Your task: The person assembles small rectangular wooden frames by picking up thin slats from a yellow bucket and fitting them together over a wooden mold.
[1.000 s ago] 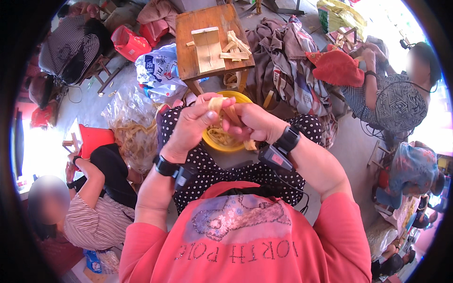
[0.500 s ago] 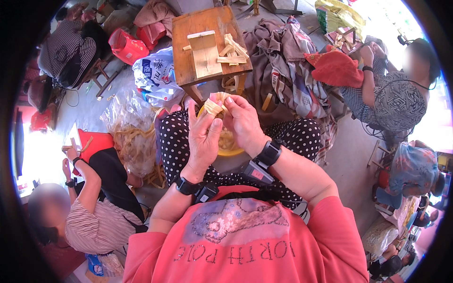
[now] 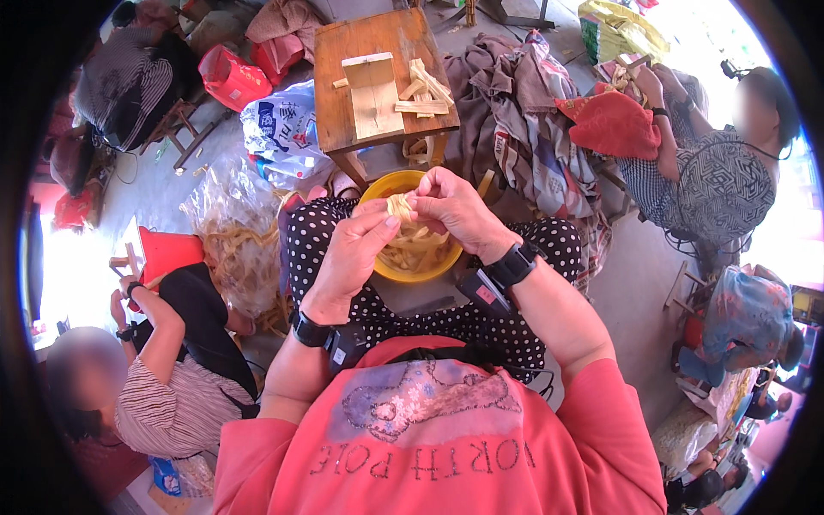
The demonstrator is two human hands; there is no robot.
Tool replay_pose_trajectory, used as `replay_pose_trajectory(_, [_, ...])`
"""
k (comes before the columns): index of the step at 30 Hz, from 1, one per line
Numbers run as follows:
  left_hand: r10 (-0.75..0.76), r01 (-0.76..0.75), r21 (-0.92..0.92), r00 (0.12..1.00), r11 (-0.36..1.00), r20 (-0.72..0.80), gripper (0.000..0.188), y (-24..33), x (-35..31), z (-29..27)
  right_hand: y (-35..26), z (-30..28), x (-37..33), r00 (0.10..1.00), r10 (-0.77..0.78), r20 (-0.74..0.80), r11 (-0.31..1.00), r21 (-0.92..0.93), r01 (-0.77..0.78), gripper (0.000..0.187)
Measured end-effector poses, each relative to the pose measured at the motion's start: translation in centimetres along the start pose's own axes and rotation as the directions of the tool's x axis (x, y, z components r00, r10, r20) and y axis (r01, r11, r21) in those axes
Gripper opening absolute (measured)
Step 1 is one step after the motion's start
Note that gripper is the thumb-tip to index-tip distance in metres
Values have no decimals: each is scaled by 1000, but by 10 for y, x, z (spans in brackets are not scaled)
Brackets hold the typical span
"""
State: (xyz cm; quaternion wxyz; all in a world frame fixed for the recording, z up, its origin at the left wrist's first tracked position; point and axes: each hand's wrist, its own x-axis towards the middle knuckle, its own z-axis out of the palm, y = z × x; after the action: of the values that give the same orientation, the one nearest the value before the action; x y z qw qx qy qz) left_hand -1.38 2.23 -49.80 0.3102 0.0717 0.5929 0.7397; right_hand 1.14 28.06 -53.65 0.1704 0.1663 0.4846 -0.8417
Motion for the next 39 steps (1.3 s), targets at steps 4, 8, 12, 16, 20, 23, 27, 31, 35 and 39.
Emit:
replay_pose_trajectory(4, [176,-179,409,983,895,46,28,-2,4,-4,-7,-5,-2,996,85,25,979,-189,-79,30])
replay_pose_trajectory(8, [407,-424,811,877,403,257,19,-12,17,1,-4,14,0,998,32,-52,911,-410,-50,34])
replay_pose_trajectory(12, [341,-369,764,917,530,206,24,-13,23,7,-1,2,11,993,61,-106,901,-423,-100,24])
replay_pose_trajectory(16, [396,-344,637,916,690,67,23,-37,29,1,0,0,19,988,137,-77,977,-152,-147,11])
replay_pose_trajectory(20, [277,-245,270,957,931,-86,23,-60,32,-4,4,11,22,986,148,-72,988,58,-144,6])
replay_pose_trajectory(23, [55,-119,-471,987,874,-149,31,-47,38,0,3,11,26,989,131,-75,989,84,-125,7])
replay_pose_trajectory(27, [22,-95,-316,974,944,-225,33,-36,49,-20,-8,15,27,997,63,32,997,39,-64,12])
replay_pose_trajectory(31, [151,-245,-343,948,907,-280,23,-30,49,-62,-45,4,16,996,72,55,887,-461,-39,26])
replay_pose_trajectory(35, [105,-155,-227,970,961,-217,25,-6,52,-69,-55,15,14,973,-177,151,698,-678,232,20])
replay_pose_trajectory(39, [77,-123,336,986,934,147,38,53,69,-71,-65,38,23,912,-348,218,490,-787,375,16])
